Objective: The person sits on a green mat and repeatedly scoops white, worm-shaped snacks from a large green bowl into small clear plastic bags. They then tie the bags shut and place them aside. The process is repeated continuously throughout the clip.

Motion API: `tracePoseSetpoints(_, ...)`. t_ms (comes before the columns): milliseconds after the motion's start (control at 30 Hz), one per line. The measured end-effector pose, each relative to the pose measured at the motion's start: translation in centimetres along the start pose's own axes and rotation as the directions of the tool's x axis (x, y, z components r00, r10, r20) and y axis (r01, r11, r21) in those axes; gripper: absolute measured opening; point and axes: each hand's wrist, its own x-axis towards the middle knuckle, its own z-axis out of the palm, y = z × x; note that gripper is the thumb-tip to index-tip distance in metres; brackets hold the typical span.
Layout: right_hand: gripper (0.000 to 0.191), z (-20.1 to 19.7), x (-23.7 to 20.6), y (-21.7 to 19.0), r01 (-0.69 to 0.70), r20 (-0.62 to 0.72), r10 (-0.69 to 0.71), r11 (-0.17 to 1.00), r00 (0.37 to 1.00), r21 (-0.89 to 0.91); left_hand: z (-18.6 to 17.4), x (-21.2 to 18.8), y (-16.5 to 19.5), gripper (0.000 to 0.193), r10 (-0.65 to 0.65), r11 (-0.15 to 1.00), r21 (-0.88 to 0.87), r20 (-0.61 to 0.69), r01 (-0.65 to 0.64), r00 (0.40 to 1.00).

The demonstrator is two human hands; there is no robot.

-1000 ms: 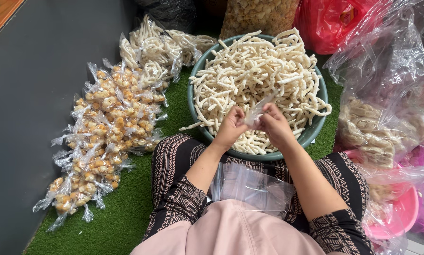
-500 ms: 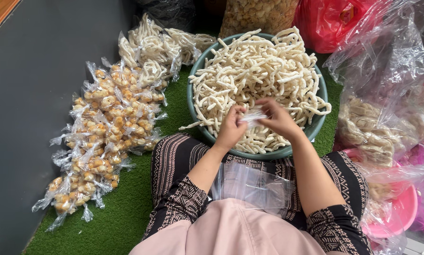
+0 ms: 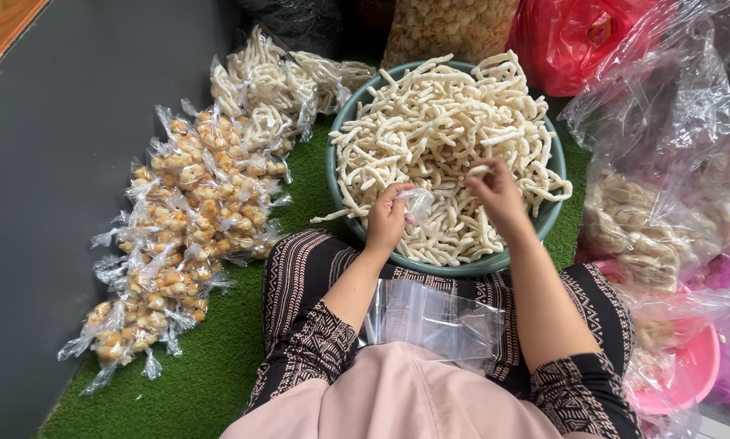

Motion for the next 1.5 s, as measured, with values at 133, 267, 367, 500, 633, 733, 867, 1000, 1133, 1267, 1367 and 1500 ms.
tracePoseSetpoints(133,0.02,-1.8,-0.5,0.3,0.022,0.111,-0.098,0.838,0.989,0.545,0.7,-0.1,-0.7,0.032,0.069,0.996,-0.059,0.078,-0.065,0.995)
tracePoseSetpoints(267,0.011,0.1,-0.9,1.4,0.064,0.145,-0.142,0.894,0.979,0.443,1.3,-0.1,-1.7,0.027,0.043,0.983,-0.183,0.136,-0.018,0.99)
tracePoseSetpoints(367,0.012,2.4,-1.4,1.9,0.159,0.16,-0.186,0.973,0.969,0.166,1.4,-0.3,-2.3,0.027,-0.018,0.971,-0.233,0.112,0.044,0.994)
tracePoseSetpoints(500,0.018,3.0,-2.0,2.4,0.342,0.047,-0.351,0.929,0.935,0.141,1.3,-0.6,-2.2,0.028,-0.064,0.97,-0.226,0.107,0.086,0.992)
tracePoseSetpoints(633,0.016,1.4,-1.9,1.8,0.257,0.108,-0.296,0.926,0.949,0.276,1.2,-0.8,-1.5,0.028,-0.036,0.998,-0.056,0.074,0.04,0.997)
tracePoseSetpoints(733,0.018,2.1,-2.2,1.5,0.14,0.231,-0.115,0.986,0.966,-0.093,1.4,-1.0,-1.2,0.028,0.018,0.999,-0.047,0.081,-0.014,0.997)
tracePoseSetpoints(867,0.035,4.0,-2.6,1.7,0.182,0.112,-0.146,0.866,0.983,-0.466,2.0,-1.3,-1.9,0.033,-0.162,0.942,-0.274,0.136,0.194,0.977)
tracePoseSetpoints(1000,0.042,4.3,-2.2,1.8,0.406,0.017,-0.517,0.651,0.856,-0.642,2.1,-1.3,-2.8,0.032,-0.159,0.908,-0.351,0.217,0.229,0.963)
tracePoseSetpoints(1133,0.046,2.7,-1.1,1.6,0.282,0.097,-0.268,0.846,0.959,-0.452,1.8,-1.4,-2.5,0.031,-0.214,0.868,-0.371,0.321,0.331,0.923)
tracePoseSetpoints(1267,0.046,-1.6,-0.3,1.1,0.072,0.172,-0.012,0.935,0.985,-0.348,1.4,-1.7,-1.0,0.027,-0.233,0.793,-0.464,0.368,0.395,0.9)
tracePoseSetpoints(1367,0.048,-2.6,-0.2,1.1,-0.014,0.105,0.122,0.714,0.987,-0.7,1.3,-1.8,-0.1,0.031,-0.248,0.811,-0.417,0.389,0.409,0.887)
tracePoseSetpoints(1500,0.036,-2.3,-0.4,1.7,0.065,0.197,0.17,0.576,0.965,-0.815,1.1,-1.8,0.2,0.036,-0.252,0.775,-0.461,0.403,0.433,0.88)
